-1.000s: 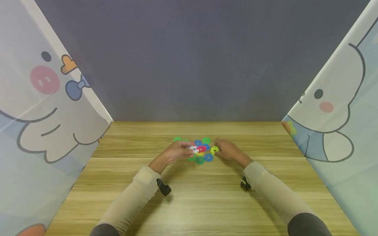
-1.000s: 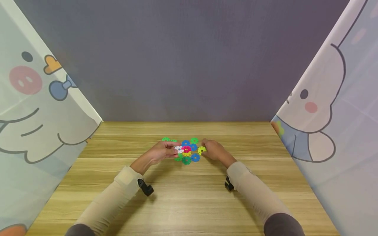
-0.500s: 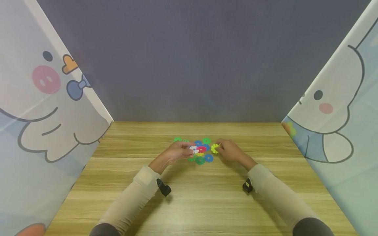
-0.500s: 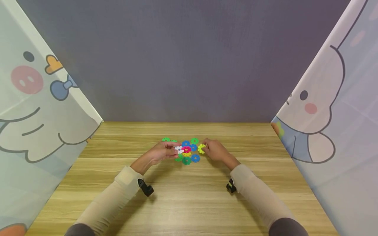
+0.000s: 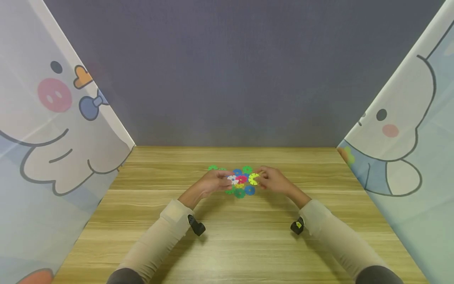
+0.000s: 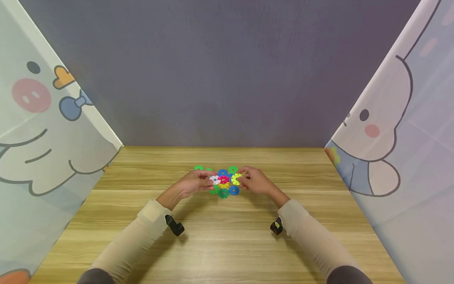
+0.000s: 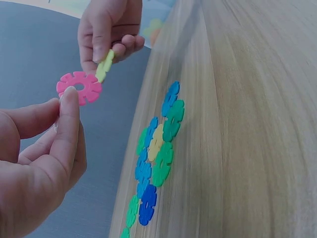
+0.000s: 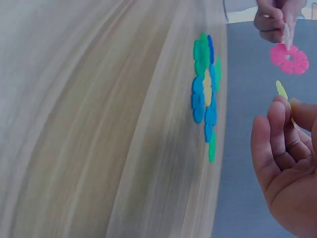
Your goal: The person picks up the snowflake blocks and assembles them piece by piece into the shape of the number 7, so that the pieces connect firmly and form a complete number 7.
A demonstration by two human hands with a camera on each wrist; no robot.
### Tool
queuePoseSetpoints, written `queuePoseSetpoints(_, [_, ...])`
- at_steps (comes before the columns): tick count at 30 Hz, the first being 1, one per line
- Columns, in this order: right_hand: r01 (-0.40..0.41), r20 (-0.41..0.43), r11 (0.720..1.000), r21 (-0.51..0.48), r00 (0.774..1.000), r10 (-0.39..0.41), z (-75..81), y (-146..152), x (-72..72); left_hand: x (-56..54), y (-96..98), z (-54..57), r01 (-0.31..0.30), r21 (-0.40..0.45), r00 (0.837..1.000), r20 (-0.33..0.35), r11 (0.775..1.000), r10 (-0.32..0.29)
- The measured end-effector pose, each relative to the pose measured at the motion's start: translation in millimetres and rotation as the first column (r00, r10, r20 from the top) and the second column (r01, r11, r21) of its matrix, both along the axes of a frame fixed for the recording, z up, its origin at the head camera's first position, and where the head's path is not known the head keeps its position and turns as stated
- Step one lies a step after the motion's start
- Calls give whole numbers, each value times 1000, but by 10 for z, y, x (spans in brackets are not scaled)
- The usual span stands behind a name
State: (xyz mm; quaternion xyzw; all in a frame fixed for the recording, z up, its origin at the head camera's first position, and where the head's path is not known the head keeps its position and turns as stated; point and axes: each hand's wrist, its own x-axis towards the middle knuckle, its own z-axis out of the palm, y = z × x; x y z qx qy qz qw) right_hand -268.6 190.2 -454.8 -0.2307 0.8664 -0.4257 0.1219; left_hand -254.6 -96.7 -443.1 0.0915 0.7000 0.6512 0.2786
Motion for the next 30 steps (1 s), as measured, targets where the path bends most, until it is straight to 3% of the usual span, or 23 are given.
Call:
queuePoseSetpoints(9, [26,141,995,-94,990,-13,47,-25,22,11,10,16,-8,3,1000,7,1000,8])
queuePoseSetpoints(23, [58,230,988,-145,973,-23,93,-38,67,27,29,44,-28,-3,1000,10,1000,28])
queuePoseSetpoints(30, [44,233,985,-167,973,-4,73,-72,81,38,53,41,-28,8,1000,1,1000,28])
